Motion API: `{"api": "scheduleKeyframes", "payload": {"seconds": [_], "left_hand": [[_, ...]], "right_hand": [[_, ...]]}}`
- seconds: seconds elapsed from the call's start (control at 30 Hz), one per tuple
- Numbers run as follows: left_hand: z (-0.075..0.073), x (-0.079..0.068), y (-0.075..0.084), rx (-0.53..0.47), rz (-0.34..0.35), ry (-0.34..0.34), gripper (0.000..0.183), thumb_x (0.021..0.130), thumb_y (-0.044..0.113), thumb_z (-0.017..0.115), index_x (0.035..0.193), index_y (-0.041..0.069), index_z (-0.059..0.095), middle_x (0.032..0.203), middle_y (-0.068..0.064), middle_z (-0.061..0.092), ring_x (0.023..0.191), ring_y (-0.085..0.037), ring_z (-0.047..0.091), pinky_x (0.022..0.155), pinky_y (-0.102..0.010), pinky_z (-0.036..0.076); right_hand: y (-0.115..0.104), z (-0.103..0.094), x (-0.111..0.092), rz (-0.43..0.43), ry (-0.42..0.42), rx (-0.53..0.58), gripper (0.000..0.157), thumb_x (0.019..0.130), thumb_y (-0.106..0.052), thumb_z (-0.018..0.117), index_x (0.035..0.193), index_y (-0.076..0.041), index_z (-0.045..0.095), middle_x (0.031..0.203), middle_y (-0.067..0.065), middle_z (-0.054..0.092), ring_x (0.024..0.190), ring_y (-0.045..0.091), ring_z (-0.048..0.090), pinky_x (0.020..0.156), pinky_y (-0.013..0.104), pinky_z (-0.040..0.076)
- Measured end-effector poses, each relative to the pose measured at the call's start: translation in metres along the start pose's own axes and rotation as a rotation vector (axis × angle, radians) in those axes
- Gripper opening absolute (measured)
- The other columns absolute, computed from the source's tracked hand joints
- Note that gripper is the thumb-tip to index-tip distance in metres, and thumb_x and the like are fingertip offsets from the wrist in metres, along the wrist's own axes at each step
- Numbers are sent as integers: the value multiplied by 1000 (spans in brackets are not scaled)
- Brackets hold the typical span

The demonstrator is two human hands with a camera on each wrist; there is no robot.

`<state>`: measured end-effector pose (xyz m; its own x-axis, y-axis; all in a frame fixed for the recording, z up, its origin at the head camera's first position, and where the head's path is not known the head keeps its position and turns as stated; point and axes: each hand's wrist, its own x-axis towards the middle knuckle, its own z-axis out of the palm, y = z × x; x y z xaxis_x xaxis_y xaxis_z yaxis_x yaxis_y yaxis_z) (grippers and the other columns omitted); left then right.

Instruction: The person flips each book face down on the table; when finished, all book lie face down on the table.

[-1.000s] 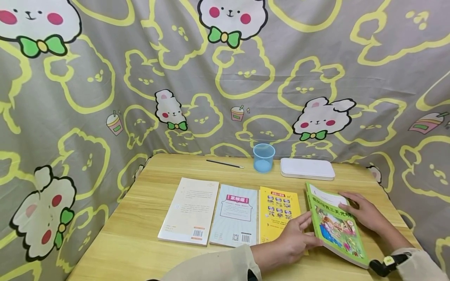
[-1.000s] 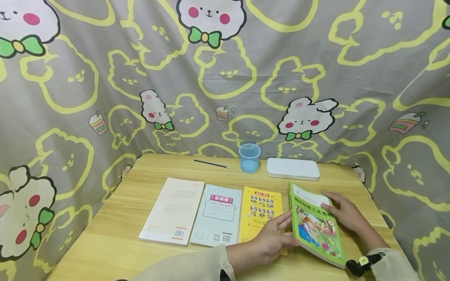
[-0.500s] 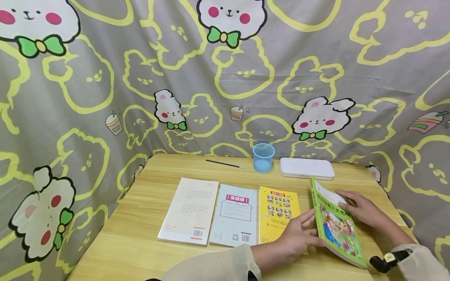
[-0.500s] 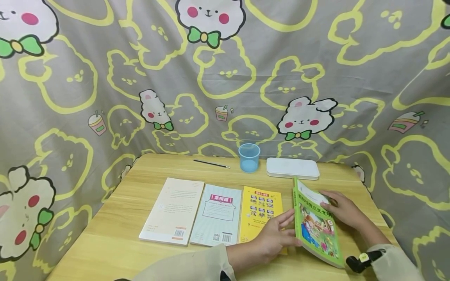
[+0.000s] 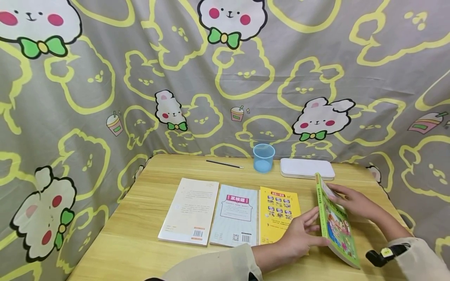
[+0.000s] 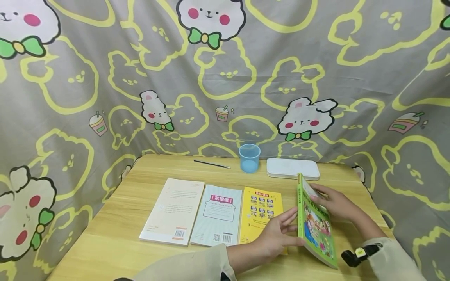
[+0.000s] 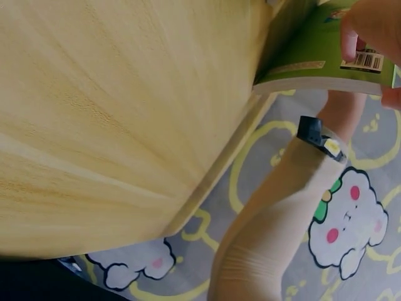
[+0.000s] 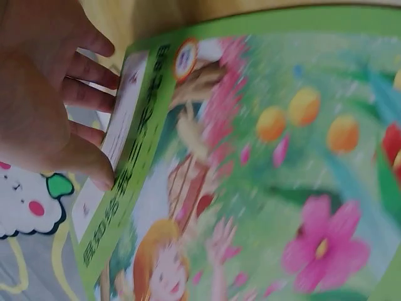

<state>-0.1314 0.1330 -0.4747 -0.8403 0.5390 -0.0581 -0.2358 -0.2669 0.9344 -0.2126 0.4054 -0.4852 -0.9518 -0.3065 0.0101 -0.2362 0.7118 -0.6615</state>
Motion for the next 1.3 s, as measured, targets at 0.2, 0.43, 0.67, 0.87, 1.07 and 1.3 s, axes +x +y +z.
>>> {"api": "scheduleKeyframes", "payload": {"seconds": [0.2, 0.43, 0.67, 0.87, 1.07, 1.3], "left_hand": [[1, -1, 2, 25, 3, 0, 85, 80, -18, 74, 153, 19, 50, 152, 9, 55, 104, -4, 61, 86, -16, 56], [2, -2, 5, 75, 28, -2, 84, 81, -14, 75, 154, 19, 49, 153, 11, 53, 103, -1, 58, 87, -14, 53], [3, -4, 9, 119, 63, -22, 84, 82, -12, 77, 155, 17, 47, 150, 12, 55, 103, 2, 62, 88, -15, 53], [5, -5, 15, 207, 95, -19, 81, 85, -4, 78, 156, 19, 45, 152, 14, 51, 125, 2, 55, 99, -18, 50], [8, -4, 20, 318, 168, -29, 81, 87, 0, 79, 158, 15, 42, 157, 10, 44, 139, 1, 40, 109, -22, 45], [9, -5, 23, 366, 212, -41, 81, 87, 1, 79, 158, 13, 41, 159, 8, 43, 141, 0, 40, 107, -22, 47]], "right_hand": [[-16, -6, 7, -20, -16, 43, 62, 109, -25, 53, 158, 6, 31, 153, 42, 35, 135, 65, 38, 96, 77, 43], [-30, -12, 12, -34, -18, 84, 63, 109, -24, 52, 160, 5, 27, 156, 39, 34, 134, 64, 40, 97, 73, 46], [-40, -19, 13, -36, -29, 164, 64, 111, -24, 49, 163, 0, 20, 156, 38, 34, 137, 59, 41, 99, 61, 51], [-41, -21, 14, -31, -63, 354, 65, 111, -23, 47, 164, -2, 16, 161, 35, 25, 126, -5, 50, 95, 15, 49], [-41, -20, 16, -45, -112, 588, 64, 112, -16, 40, 163, 2, 5, 162, 38, 8, 120, -8, 56, 97, 20, 53], [-39, -20, 15, -41, -147, 696, 65, 113, -16, 37, 165, -3, -2, 157, 18, 30, 122, 9, 64, 95, 28, 57]]}}
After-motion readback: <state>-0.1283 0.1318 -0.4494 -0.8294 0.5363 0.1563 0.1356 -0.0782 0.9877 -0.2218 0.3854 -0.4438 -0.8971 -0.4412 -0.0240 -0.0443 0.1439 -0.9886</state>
